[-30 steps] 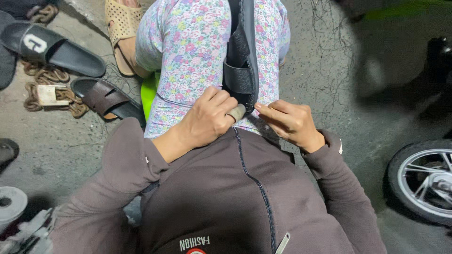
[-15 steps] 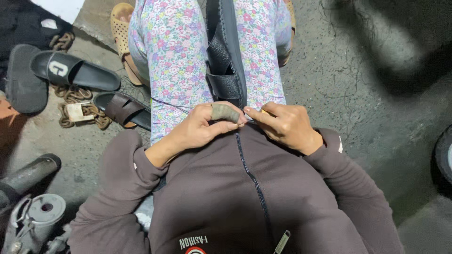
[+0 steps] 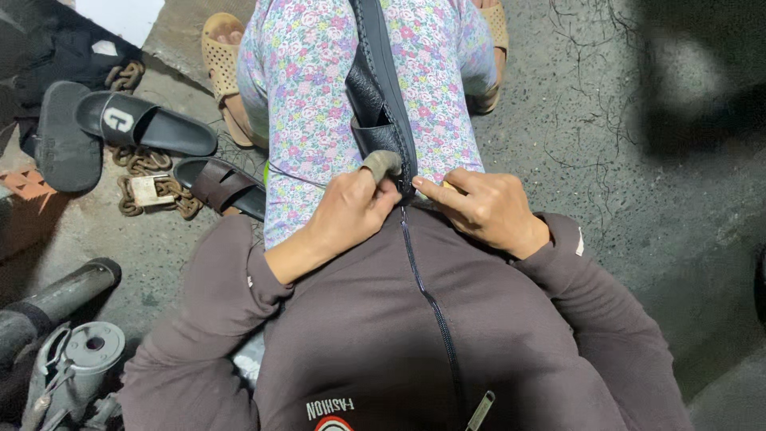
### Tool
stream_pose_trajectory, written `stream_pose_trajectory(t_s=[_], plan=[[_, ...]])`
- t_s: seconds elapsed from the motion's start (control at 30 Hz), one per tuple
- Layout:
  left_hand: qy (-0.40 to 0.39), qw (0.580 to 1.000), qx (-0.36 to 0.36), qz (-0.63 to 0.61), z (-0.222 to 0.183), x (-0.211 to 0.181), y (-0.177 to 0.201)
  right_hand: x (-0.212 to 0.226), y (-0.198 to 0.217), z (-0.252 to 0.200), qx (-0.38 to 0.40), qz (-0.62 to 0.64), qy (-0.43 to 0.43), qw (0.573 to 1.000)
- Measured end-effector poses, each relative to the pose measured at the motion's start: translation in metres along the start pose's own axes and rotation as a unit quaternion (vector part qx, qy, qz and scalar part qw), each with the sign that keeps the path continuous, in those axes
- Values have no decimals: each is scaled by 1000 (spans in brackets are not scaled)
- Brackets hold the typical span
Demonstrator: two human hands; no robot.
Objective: The person stitches the upper part of a black sandal to its sole using a needle and thread, pulling the thread tight by hand.
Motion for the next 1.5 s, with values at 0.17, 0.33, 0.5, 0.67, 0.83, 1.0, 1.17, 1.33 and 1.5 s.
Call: stream_pose_trajectory(t_s=[0.17,0.33,0.5,0.67,0.83,1.0,1.17,1.33,1.5], plan=[[18,997,20,-71,6,-21,15,-4,-3,-5,54,10,0,998],[30,996,24,-87,7,-18,13,-5,7,8,148,15,-13,989],[115,975,58,-179,14,3,0,-19,2,18,374,33,-87,923],[162,960,65,-221,22,13,-8,-32,16,19,494,53,-153,854],[175,951,59,-250,27,12,-10,-46,36,-2,530,14,-196,825],[211,952,95,-201,27,3,-4,-44,34,-15,462,-34,-118,878],[158,950,37,-268,18,25,-3,-31,17,-1,379,120,-140,907],[73,990,23,-121,10,17,9,-13,19,5,212,238,-62,946],[-17,994,25,108,1,-18,27,-45,4,-22,91,143,-89,981]])
Point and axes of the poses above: each hand's wrist, its own z-axis towards the middle knuckle, its own y-axis out of the back of the hand, x = y × z, the point moved 7 cm from there along z, towards the middle knuckle, and after that the axes turned 2 degrees about -x, right-handed, at the moved point
